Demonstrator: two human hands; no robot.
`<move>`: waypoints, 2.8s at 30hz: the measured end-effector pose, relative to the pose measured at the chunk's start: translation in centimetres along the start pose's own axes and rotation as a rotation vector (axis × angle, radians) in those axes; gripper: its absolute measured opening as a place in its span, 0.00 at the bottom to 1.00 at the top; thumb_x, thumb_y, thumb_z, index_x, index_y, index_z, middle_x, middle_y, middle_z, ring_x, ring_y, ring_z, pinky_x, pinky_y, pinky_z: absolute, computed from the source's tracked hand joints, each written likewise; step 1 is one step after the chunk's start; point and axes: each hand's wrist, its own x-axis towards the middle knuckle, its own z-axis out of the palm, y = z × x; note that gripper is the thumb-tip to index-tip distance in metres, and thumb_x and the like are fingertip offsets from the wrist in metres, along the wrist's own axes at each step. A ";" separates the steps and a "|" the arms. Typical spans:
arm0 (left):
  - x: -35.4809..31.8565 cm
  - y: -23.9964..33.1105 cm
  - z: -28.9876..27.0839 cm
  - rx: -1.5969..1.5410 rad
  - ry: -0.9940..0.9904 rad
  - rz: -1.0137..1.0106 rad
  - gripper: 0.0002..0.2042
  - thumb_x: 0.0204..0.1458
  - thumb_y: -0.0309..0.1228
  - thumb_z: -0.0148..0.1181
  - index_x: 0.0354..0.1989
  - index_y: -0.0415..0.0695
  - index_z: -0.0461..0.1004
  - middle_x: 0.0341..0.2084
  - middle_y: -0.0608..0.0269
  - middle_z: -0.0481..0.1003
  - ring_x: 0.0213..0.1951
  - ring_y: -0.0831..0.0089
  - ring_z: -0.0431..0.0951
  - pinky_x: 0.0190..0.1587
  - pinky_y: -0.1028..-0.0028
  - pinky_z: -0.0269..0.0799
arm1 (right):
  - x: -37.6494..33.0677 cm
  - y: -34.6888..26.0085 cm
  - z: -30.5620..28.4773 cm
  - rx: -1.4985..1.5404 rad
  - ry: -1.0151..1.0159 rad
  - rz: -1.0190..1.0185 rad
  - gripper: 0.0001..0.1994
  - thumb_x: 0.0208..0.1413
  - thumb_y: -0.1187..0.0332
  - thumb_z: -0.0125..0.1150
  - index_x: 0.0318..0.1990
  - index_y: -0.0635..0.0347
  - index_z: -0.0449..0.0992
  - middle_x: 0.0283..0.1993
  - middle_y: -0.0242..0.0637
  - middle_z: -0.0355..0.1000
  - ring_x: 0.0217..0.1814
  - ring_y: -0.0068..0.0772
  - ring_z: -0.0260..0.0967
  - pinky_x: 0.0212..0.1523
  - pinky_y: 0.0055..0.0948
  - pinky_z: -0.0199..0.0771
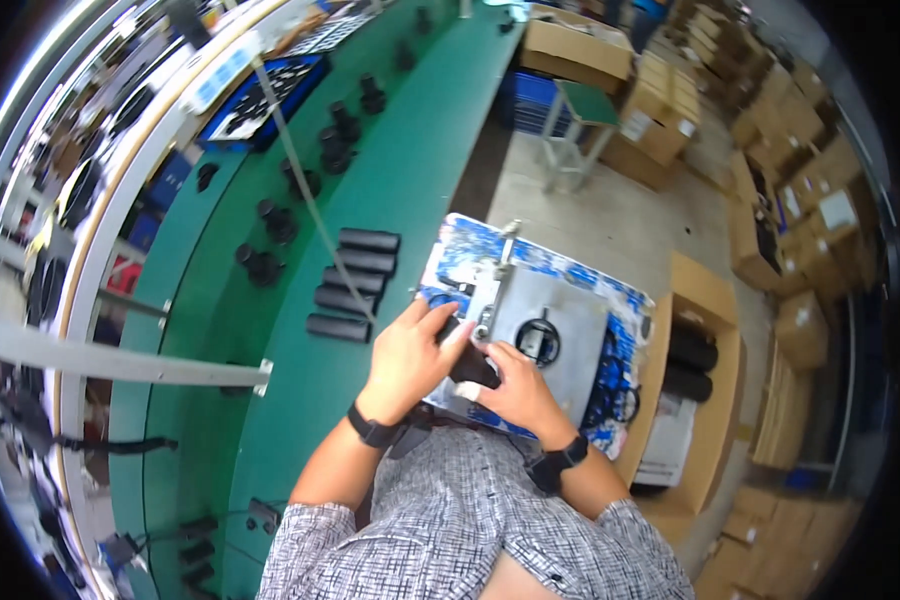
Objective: Assembling small electronic motor components using a manual fixture on a production line.
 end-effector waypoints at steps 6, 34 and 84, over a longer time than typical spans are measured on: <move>2.9 5.3 6.4 -0.045 -0.095 0.145 0.22 0.62 0.44 0.64 0.58 0.43 0.79 0.37 0.49 0.77 0.39 0.52 0.82 0.44 0.58 0.77 | -2.4 7.7 -2.7 0.190 0.387 0.154 0.22 0.59 0.55 0.71 0.50 0.65 0.77 0.44 0.38 0.79 0.42 0.36 0.80 0.46 0.32 0.79; -4.4 -8.6 17.8 -0.234 -0.250 0.144 0.11 0.58 0.30 0.65 0.48 0.47 0.83 0.35 0.57 0.76 0.43 0.54 0.78 0.47 0.58 0.73 | -1.7 16.3 -3.9 -0.173 0.238 0.111 0.24 0.43 0.66 0.75 0.50 0.59 0.74 0.43 0.53 0.79 0.48 0.62 0.78 0.49 0.50 0.80; -9.4 -7.7 -2.2 -0.213 0.170 0.133 0.21 0.61 0.29 0.65 0.62 0.40 0.74 0.55 0.54 0.77 0.46 0.61 0.81 0.49 0.66 0.76 | -1.1 -5.1 -7.5 -0.006 0.510 -0.451 0.28 0.43 0.69 0.81 0.53 0.61 0.77 0.51 0.45 0.80 0.52 0.46 0.81 0.51 0.41 0.82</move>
